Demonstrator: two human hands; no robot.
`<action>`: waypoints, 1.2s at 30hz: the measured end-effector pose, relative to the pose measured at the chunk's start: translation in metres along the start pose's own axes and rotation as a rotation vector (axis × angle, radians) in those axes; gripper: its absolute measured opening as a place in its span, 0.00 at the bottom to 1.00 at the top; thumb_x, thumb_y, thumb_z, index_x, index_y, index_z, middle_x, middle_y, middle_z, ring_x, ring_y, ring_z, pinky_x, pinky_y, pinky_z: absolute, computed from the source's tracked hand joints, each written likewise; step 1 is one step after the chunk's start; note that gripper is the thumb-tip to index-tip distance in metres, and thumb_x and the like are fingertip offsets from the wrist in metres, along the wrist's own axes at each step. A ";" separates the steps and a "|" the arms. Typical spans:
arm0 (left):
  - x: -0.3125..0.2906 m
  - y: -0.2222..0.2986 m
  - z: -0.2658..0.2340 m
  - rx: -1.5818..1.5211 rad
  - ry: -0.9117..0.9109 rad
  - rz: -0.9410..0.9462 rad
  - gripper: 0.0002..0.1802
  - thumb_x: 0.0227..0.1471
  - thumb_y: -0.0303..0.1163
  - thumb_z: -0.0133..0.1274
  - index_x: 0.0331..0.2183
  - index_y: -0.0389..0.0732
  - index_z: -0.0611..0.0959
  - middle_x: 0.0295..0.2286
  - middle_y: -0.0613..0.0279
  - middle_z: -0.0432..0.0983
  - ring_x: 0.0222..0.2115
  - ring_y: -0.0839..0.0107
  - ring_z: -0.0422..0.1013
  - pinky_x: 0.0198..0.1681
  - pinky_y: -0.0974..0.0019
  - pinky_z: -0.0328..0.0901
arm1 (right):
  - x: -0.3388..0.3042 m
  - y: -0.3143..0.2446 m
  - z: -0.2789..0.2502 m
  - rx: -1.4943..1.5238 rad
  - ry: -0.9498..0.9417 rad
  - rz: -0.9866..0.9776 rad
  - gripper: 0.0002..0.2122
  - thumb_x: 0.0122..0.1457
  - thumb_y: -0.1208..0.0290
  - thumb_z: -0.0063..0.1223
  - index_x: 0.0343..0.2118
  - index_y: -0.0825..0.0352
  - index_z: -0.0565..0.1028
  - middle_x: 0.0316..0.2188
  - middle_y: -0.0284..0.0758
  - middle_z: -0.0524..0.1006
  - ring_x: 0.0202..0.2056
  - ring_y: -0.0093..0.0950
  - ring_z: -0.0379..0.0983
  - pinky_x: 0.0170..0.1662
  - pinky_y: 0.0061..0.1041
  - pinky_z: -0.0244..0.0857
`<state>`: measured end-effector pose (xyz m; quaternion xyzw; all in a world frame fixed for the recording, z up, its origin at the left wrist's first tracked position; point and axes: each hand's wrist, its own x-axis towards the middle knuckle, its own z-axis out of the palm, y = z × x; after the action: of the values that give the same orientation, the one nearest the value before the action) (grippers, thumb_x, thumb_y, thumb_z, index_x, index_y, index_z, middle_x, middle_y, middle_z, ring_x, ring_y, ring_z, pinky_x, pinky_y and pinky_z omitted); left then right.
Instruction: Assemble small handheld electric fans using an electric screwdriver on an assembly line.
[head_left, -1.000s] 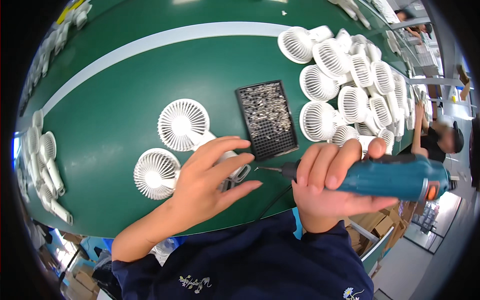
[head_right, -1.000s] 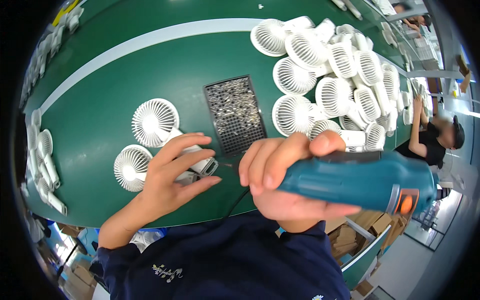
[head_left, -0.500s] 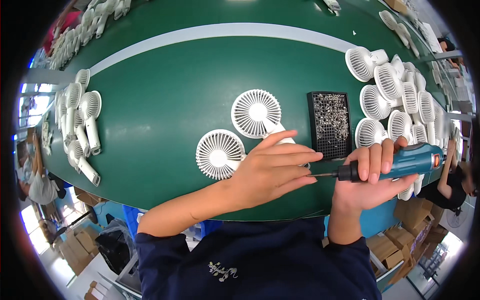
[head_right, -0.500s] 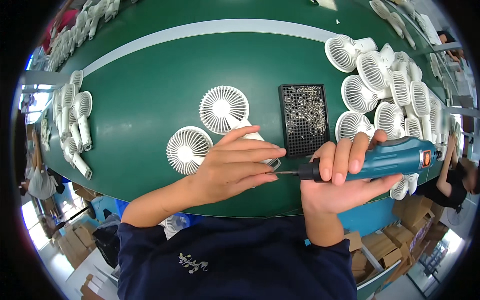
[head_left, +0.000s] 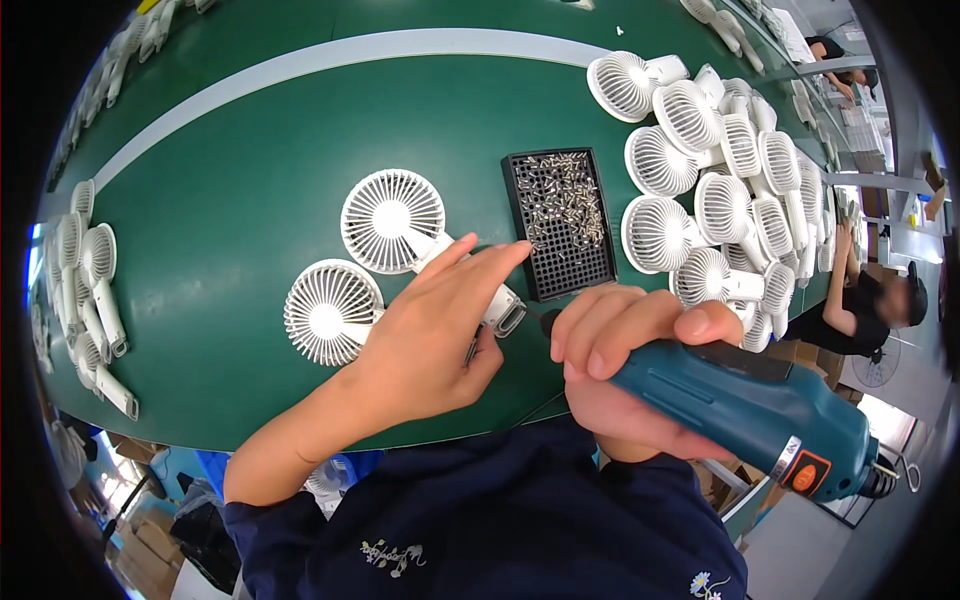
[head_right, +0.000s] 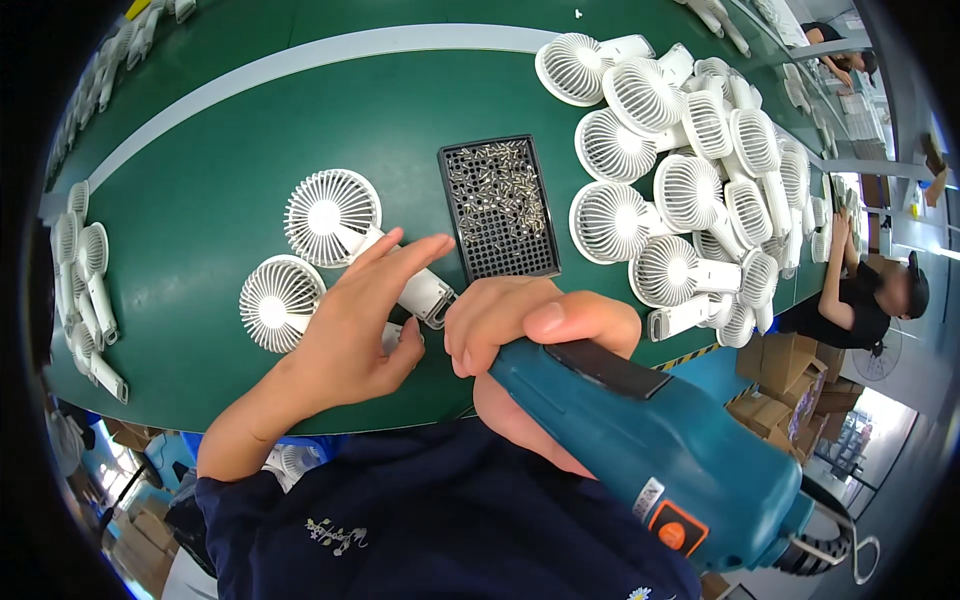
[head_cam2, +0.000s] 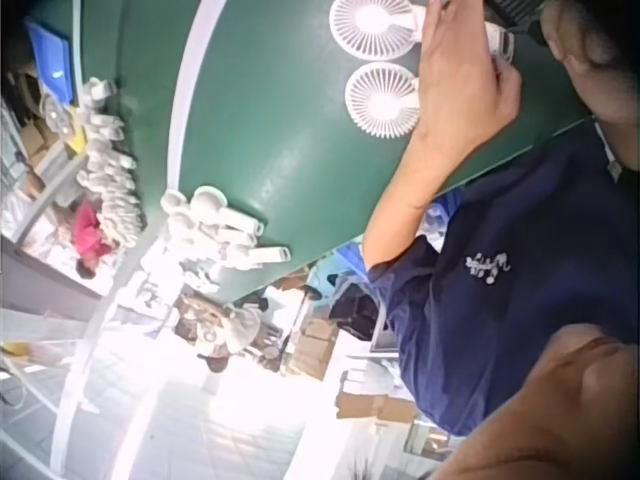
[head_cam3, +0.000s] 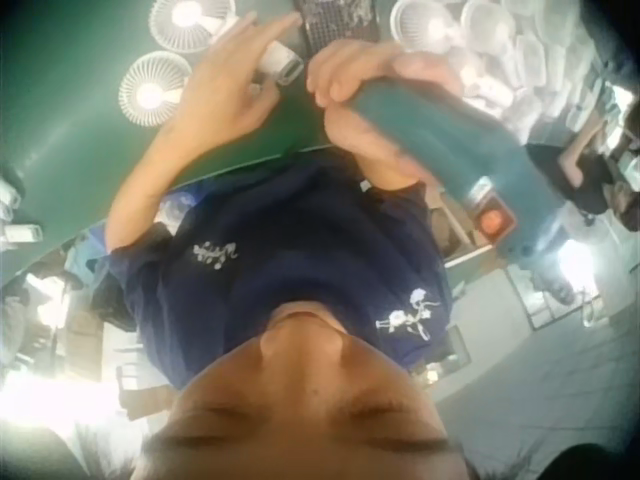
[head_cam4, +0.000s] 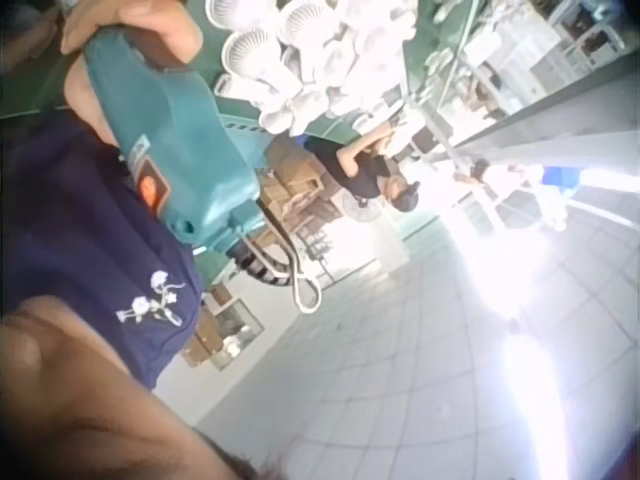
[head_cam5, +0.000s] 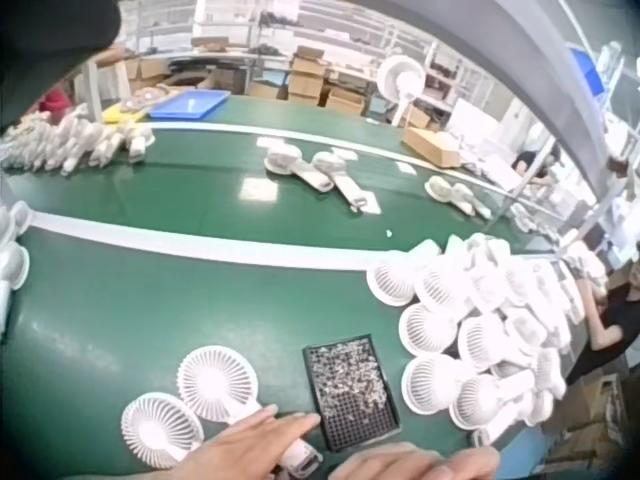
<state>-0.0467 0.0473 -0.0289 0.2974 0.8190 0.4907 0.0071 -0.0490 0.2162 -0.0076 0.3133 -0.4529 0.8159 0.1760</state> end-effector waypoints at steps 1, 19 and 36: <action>0.000 0.000 0.001 0.003 -0.013 -0.008 0.39 0.39 0.17 0.51 0.57 0.33 0.63 0.43 0.44 0.73 0.36 0.56 0.74 0.60 0.49 0.57 | -0.001 0.000 -0.001 0.003 -0.002 0.003 0.39 0.53 0.33 0.48 0.50 0.70 0.60 0.21 0.42 0.72 0.17 0.30 0.67 0.20 0.29 0.64; 0.002 0.002 0.002 0.033 -0.035 -0.035 0.40 0.37 0.16 0.49 0.57 0.32 0.63 0.41 0.44 0.73 0.34 0.56 0.74 0.60 0.50 0.57 | -0.005 0.007 -0.013 -0.082 -0.010 0.167 0.40 0.51 0.26 0.37 0.49 0.63 0.62 0.20 0.36 0.69 0.15 0.28 0.64 0.19 0.30 0.64; 0.002 0.001 0.007 0.052 -0.002 -0.034 0.25 0.43 0.16 0.56 0.47 0.36 0.76 0.34 0.59 0.80 0.47 0.57 0.72 0.60 0.47 0.57 | 0.018 0.005 -0.062 -0.161 0.234 0.032 0.41 0.52 0.24 0.32 0.52 0.62 0.63 0.18 0.33 0.66 0.11 0.24 0.61 0.15 0.24 0.60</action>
<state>-0.0461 0.0543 -0.0312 0.2838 0.8365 0.4686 0.0085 -0.0873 0.2661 -0.0232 0.1937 -0.4983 0.8106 0.2392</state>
